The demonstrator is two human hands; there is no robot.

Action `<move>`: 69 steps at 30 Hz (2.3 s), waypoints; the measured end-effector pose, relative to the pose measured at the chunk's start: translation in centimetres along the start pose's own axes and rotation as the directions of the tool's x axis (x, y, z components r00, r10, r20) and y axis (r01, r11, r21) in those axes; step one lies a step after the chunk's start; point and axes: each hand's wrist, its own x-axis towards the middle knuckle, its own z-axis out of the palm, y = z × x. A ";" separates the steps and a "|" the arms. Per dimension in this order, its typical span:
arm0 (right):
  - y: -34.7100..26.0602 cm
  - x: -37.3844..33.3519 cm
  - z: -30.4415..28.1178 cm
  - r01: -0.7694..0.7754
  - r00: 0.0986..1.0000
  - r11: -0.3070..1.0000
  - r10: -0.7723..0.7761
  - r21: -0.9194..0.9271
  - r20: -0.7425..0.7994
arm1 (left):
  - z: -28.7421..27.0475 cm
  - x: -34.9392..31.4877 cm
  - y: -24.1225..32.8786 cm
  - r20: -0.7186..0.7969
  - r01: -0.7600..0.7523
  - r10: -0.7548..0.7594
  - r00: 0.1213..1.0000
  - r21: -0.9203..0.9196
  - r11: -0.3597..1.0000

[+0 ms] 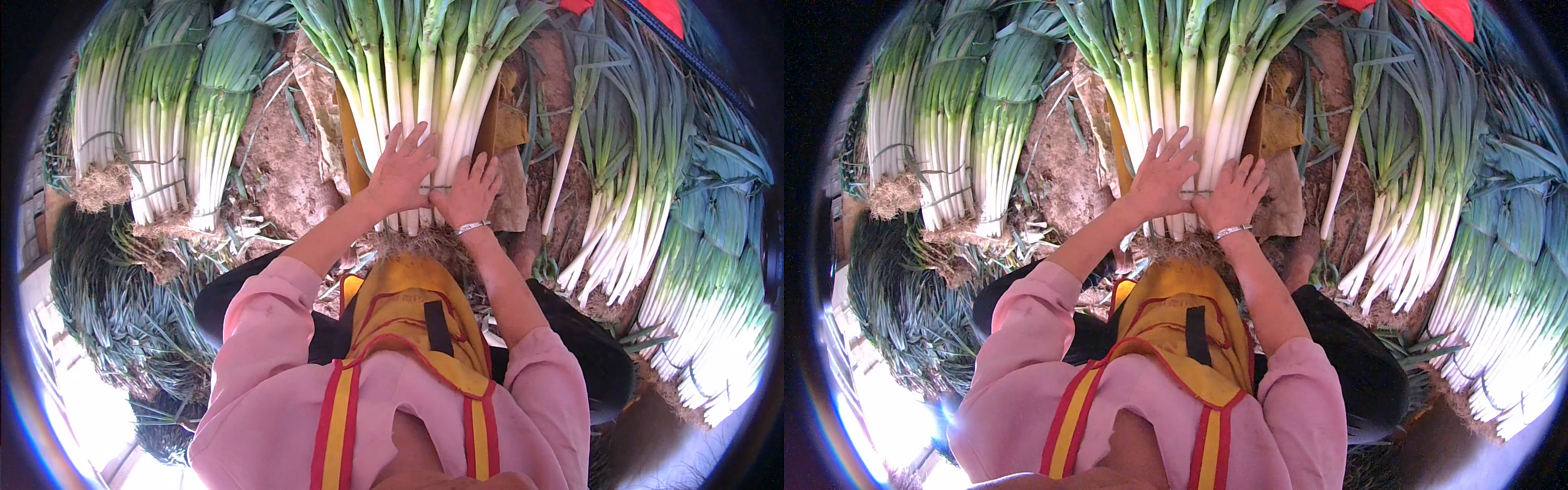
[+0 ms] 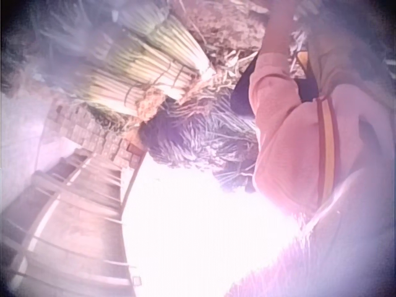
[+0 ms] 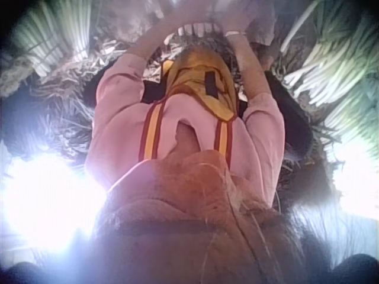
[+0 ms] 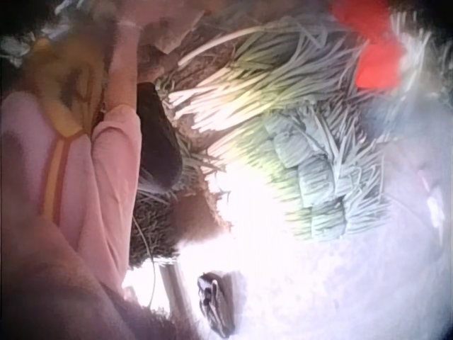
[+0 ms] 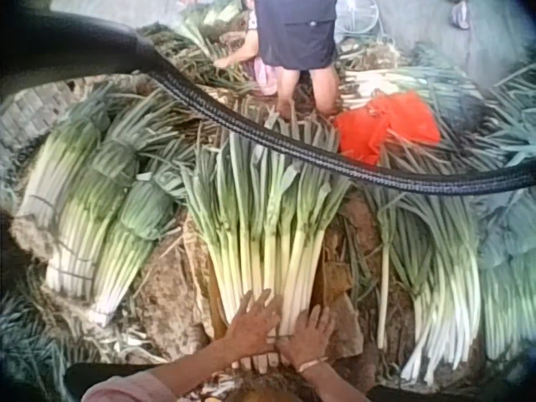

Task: The person gathers green onions into a bundle, aligns the roots, and ties them together using a thin strip. The person repeats this process to form multiple bundles and places them on the floor.

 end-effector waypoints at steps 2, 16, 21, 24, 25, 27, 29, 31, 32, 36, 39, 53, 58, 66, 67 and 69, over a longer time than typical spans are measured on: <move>-0.1 -0.1 0.1 0.028 1.000 0.999 -0.028 -0.017 -0.010 | 0.0 -0.2 -0.3 -0.012 -0.011 0.011 1.000 -0.007 1.000; 5.0 1.6 -0.9 0.161 0.987 0.947 -0.153 0.279 -0.050 | 0.6 -1.0 -0.2 -0.099 0.020 -0.027 0.995 -0.072 0.997; 16.5 6.8 -0.9 0.074 0.930 0.840 0.136 0.538 -0.341 | 1.9 -1.6 1.4 -0.178 0.098 -0.115 0.977 -0.102 0.990; 24.7 8.0 0.0 0.084 0.996 0.975 -0.074 -0.208 0.056 | 3.4 -1.2 2.5 -0.269 0.174 -0.206 0.941 -0.139 0.975; 27.1 8.0 0.2 0.296 0.955 0.898 -0.276 -0.325 0.105 | 3.7 -1.1 2.7 -0.274 0.181 -0.217 0.937 -0.151 0.972; 30.3 8.8 0.9 0.487 0.868 0.706 -0.454 -0.514 0.199 | 4.2 -1.2 3.0 -0.262 0.221 -0.255 0.931 -0.155 0.963; 32.0 10.4 0.9 0.618 0.774 0.623 -0.590 -0.480 0.230 | 4.2 -1.5 3.3 -0.240 0.249 -0.287 0.927 -0.178 0.952; 31.9 12.3 0.4 0.709 0.692 0.521 -0.644 -0.475 0.327 | 3.7 -1.9 3.6 -0.217 0.258 -0.306 0.927 -0.222 0.940; 31.3 13.5 -0.3 0.781 0.618 0.476 -0.685 -0.405 0.386 | 3.3 -2.3 4.0 -0.178 0.305 -0.363 0.915 -0.283 0.909; 26.0 17.0 -6.2 0.920 0.388 0.362 -0.789 -0.150 0.476 | 1.0 -3.8 5.8 -0.232 0.324 -0.502 0.833 -0.530 0.784; 19.7 19.5 -11.8 0.949 0.288 0.316 -0.854 -0.009 0.434 | -0.1 -3.7 6.8 0.043 0.338 -0.496 0.867 -0.782 0.523; -5.7 26.9 -17.7 0.998 0.048 0.055 -0.689 -0.013 0.723 | 2.1 -2.6 10.6 0.385 0.460 -0.822 0.420 -0.871 -0.174; -9.9 28.8 -14.9 0.985 -0.164 -0.132 -0.578 0.107 0.800 | 2.4 -2.7 12.3 0.486 0.418 -0.827 0.284 -0.839 -0.349; -7.8 28.1 -11.0 0.908 -0.410 -0.249 -0.691 0.336 0.596 | 2.9 -2.6 13.7 0.452 0.383 -0.889 0.071 -0.835 -0.394; -7.6 27.9 -10.8 0.904 -0.421 -0.266 -0.685 0.334 0.595 | 3.0 -2.9 13.7 0.416 0.472 -0.909 -0.016 -0.798 -0.374; -7.3 27.5 -10.6 0.894 -0.439 -0.272 -0.691 0.356 0.574 | 3.5 -3.6 13.6 0.324 0.635 -0.930 -0.174 -0.685 -0.357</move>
